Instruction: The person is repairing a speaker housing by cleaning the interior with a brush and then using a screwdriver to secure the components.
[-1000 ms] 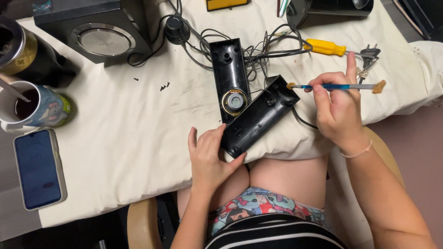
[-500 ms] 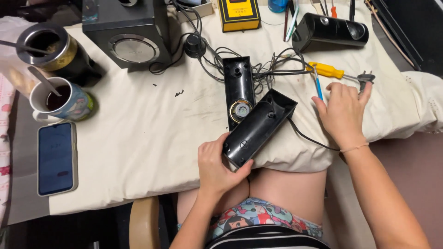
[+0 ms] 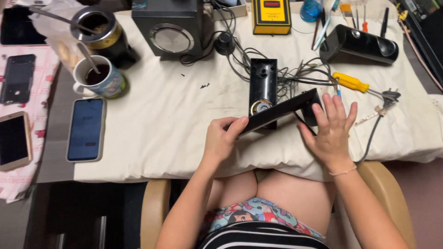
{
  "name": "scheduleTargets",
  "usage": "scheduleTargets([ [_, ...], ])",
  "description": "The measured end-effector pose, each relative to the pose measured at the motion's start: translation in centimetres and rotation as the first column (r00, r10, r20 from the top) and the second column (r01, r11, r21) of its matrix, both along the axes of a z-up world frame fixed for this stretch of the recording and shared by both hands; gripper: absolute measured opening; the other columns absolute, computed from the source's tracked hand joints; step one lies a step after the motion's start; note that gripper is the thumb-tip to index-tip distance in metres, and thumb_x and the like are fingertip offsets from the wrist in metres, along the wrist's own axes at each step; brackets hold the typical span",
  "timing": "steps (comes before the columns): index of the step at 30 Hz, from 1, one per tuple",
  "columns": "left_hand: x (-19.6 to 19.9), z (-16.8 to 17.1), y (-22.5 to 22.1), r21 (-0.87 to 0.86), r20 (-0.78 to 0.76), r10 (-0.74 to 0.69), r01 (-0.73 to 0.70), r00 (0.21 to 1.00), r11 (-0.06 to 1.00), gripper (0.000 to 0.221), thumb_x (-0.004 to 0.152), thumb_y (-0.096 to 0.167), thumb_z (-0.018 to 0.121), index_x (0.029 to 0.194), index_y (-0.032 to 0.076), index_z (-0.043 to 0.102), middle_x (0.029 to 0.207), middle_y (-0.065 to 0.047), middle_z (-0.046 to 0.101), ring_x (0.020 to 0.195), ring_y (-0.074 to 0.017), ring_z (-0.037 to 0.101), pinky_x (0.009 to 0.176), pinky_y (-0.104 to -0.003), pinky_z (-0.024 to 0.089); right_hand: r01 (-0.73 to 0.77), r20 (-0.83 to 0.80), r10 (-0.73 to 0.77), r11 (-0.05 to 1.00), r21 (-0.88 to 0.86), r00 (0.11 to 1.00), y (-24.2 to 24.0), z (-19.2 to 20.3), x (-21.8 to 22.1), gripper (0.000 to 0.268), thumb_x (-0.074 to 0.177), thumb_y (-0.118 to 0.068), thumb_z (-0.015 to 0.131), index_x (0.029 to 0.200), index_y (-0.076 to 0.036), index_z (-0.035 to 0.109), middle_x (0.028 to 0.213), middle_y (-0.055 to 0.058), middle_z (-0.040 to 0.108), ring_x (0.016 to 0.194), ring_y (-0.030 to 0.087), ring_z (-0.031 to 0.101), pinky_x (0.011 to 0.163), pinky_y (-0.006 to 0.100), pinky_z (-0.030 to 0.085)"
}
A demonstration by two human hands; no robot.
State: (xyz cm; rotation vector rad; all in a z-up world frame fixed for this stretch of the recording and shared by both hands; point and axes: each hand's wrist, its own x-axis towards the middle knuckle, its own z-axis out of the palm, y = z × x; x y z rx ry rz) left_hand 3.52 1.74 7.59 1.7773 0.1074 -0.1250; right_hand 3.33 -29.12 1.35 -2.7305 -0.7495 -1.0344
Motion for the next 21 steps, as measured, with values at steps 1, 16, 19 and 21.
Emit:
scheduleTargets([
  [1, 0.6, 0.4, 0.4, -0.039, -0.062, -0.038, 0.036, 0.997, 0.999, 0.044, 0.086, 0.051, 0.063, 0.068, 0.011, 0.064, 0.062, 0.003, 0.058, 0.065, -0.0084, 0.051, 0.064, -0.028, 0.040, -0.008, -0.003, 0.008, 1.000, 0.000, 1.000, 0.1, 0.2, 0.4, 0.075, 0.098, -0.020, 0.084, 0.154, -0.009, 0.036, 0.162, 0.025, 0.040, 0.150, 0.047, 0.039, 0.119, 0.079, 0.017],
  [16, 8.1, 2.0, 2.1, -0.463, -0.231, -0.084, -0.033, 0.969, 0.886, 0.074, 0.079, 0.075, 0.039, 0.076, 0.004, 0.060, 0.070, -0.010, 0.060, 0.050, -0.0119, 0.048, 0.054, -0.024, 0.038, -0.359, 0.050, 0.358, 0.900, 0.250, 0.932, 2.5, 4.2, 3.1, 0.073, 0.078, -0.015, 0.097, 0.119, 0.018, 0.046, 0.130, 0.042, 0.053, 0.132, 0.060, 0.059, 0.122, 0.067, 0.049],
  [19, 9.2, -0.3, 1.1, -0.544, -0.201, -0.069, -0.053, 0.977, 0.837, 0.087, 0.085, 0.075, 0.036, 0.103, 0.001, 0.076, 0.083, -0.010, 0.073, 0.058, -0.0112, 0.055, 0.055, -0.024, 0.039, -0.276, 0.038, 0.299, 0.815, 0.509, 0.954, 3.3, 2.8, 3.6, 0.071, 0.080, -0.015, 0.092, 0.121, 0.013, 0.041, 0.124, 0.033, 0.047, 0.130, 0.057, 0.057, 0.122, 0.064, 0.045],
  [21, 9.3, -0.4, 0.2, -0.499, -0.242, -0.052, -0.078, 0.969, 0.863, 0.081, 0.081, 0.076, 0.039, 0.109, 0.008, 0.075, 0.075, -0.002, 0.068, 0.063, -0.0114, 0.053, 0.061, -0.026, 0.038, -0.206, 0.016, 0.263, 0.713, 0.670, 0.965, 3.9, 2.3, 4.0, 0.070, 0.082, -0.015, 0.086, 0.125, 0.009, 0.037, 0.120, 0.025, 0.041, 0.128, 0.052, 0.053, 0.125, 0.060, 0.041],
])
